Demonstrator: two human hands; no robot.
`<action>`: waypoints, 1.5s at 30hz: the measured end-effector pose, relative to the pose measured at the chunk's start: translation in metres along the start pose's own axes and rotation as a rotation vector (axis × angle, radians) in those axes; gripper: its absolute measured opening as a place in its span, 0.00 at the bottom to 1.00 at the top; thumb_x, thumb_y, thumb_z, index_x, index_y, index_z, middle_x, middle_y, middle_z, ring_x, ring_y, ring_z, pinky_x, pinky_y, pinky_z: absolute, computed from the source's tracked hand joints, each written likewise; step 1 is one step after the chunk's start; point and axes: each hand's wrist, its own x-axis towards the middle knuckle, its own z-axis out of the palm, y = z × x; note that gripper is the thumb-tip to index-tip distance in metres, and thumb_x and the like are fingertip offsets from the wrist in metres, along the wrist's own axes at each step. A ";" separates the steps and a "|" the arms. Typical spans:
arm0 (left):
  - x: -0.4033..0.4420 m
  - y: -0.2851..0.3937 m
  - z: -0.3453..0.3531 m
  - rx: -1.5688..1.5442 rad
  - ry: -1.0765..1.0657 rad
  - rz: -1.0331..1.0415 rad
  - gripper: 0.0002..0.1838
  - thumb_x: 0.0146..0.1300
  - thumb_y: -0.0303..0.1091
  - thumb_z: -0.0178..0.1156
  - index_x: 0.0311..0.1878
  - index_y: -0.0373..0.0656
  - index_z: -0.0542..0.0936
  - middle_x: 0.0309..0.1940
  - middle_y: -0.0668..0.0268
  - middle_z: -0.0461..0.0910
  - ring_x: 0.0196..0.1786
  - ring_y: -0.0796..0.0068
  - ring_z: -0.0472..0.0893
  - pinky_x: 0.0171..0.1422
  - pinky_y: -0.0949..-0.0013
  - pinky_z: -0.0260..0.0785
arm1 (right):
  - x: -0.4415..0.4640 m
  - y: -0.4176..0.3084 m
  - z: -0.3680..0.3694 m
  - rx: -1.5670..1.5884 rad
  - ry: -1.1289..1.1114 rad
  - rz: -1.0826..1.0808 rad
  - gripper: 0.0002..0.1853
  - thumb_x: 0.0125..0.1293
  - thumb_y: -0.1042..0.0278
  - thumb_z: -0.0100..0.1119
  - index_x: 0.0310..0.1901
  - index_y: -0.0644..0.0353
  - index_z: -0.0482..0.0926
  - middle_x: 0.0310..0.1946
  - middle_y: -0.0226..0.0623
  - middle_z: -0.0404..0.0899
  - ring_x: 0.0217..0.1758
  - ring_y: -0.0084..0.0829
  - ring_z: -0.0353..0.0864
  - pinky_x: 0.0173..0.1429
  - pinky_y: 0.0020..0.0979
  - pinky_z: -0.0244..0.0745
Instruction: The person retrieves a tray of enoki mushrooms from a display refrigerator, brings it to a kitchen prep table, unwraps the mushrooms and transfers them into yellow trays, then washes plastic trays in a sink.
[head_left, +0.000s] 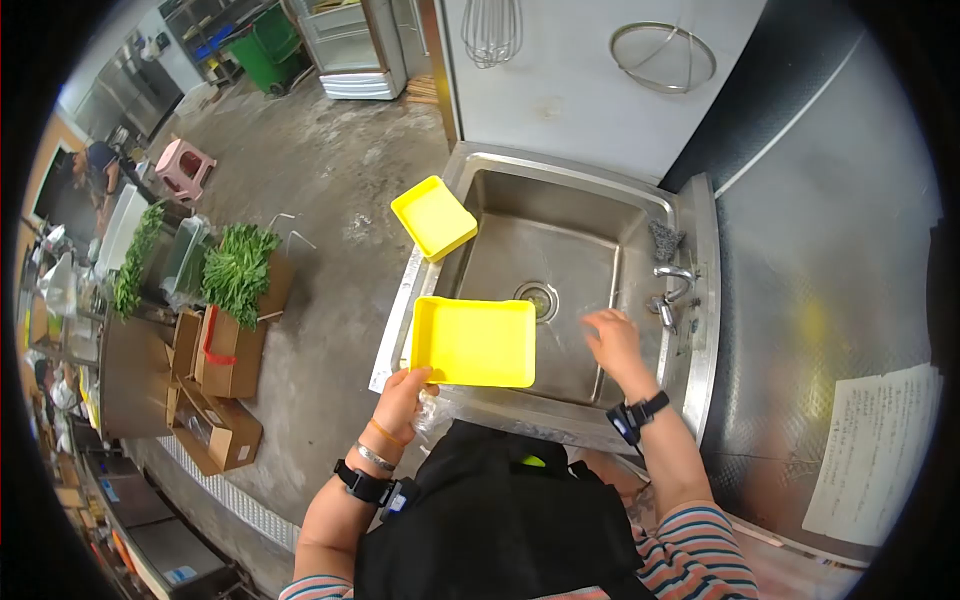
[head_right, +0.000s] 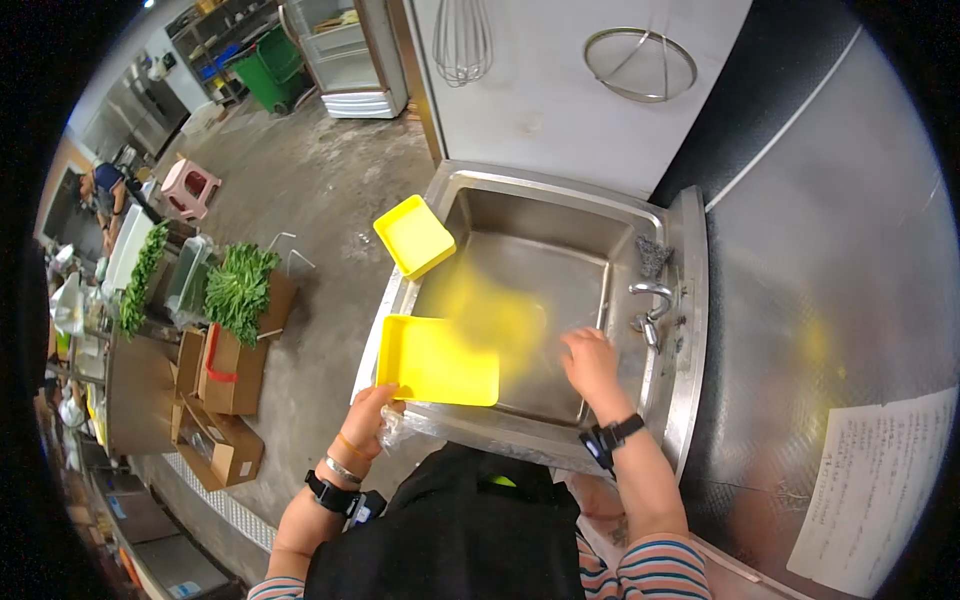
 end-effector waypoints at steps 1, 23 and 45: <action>0.000 -0.002 -0.004 0.072 -0.001 0.016 0.13 0.64 0.36 0.53 0.43 0.36 0.78 0.28 0.68 0.77 0.22 0.85 0.69 0.25 0.80 0.58 | 0.008 -0.021 -0.017 -0.001 -0.005 -0.011 0.17 0.67 0.59 0.54 0.50 0.62 0.78 0.46 0.40 0.80 0.53 0.37 0.77 0.58 0.38 0.70; -0.022 0.037 -0.052 0.912 0.196 0.901 0.07 0.59 0.26 0.56 0.42 0.40 0.74 0.27 0.54 0.79 0.27 0.55 0.80 0.31 0.62 0.71 | 0.038 -0.091 -0.028 1.651 -0.164 0.520 0.20 0.65 0.55 0.58 0.54 0.56 0.74 0.47 0.37 0.79 0.49 0.28 0.77 0.51 0.32 0.70; -0.062 0.046 -0.094 1.066 0.361 1.269 0.19 0.47 0.22 0.64 0.46 0.43 0.76 0.29 0.60 0.77 0.32 0.57 0.80 0.36 0.64 0.74 | 0.267 -0.083 0.168 1.696 -0.287 0.701 0.25 0.60 0.56 0.61 0.59 0.49 0.68 0.52 0.35 0.74 0.51 0.37 0.74 0.57 0.46 0.69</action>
